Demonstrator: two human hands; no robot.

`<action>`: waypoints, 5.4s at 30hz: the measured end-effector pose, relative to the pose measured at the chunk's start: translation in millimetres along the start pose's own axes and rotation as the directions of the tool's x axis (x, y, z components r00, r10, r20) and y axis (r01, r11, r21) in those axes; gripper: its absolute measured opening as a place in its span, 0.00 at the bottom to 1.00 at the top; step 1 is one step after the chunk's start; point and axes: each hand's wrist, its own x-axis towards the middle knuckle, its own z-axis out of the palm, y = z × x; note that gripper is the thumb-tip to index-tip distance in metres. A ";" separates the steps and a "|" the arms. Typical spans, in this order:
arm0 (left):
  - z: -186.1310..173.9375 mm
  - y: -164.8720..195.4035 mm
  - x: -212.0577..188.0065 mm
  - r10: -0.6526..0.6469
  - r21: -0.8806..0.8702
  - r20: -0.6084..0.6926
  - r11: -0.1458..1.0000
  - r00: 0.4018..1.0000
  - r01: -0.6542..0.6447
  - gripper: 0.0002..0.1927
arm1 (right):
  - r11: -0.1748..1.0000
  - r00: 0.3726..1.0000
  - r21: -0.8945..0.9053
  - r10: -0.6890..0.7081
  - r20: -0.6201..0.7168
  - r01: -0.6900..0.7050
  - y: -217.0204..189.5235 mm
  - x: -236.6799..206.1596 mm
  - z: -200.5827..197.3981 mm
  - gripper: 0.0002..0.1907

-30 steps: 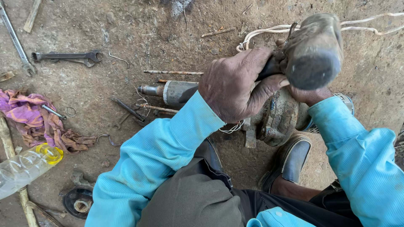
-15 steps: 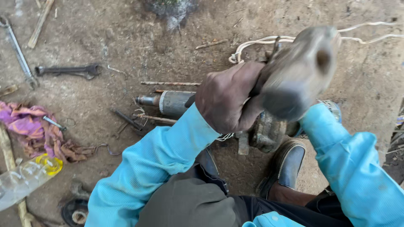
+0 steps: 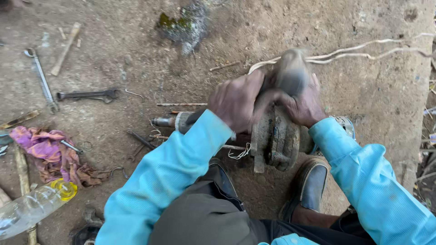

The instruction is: The person sits on the ground repairing a dirty water pump motor assembly. They position the pump, hold a punch against the housing, strike it with a hammer, and use a wrench on the pump body while adjusting parts by hand.

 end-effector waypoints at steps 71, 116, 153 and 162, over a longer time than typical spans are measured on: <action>22.0 -39.6 48.4 -0.010 -0.027 -0.160 1.000 0.987 0.006 0.23 | 0.968 0.970 0.093 0.226 0.092 -0.234 -28.5 19.9 -8.7 0.39; 37.7 -70.5 88.6 -0.196 0.168 0.053 0.968 0.979 0.185 0.25 | 0.945 0.944 0.038 0.321 0.081 -0.325 -23.3 14.4 -0.9 0.50; 64.4 -107.2 82.9 -0.287 -0.183 -0.058 0.945 0.956 0.273 0.24 | 0.923 0.921 0.023 0.382 0.077 -0.385 -34.5 19.4 -4.2 0.48; 57.2 -126.7 78.1 -0.535 -0.011 0.282 0.828 0.796 0.561 0.24 | 0.928 0.925 0.006 0.370 0.086 -0.372 -34.0 23.2 -3.9 0.48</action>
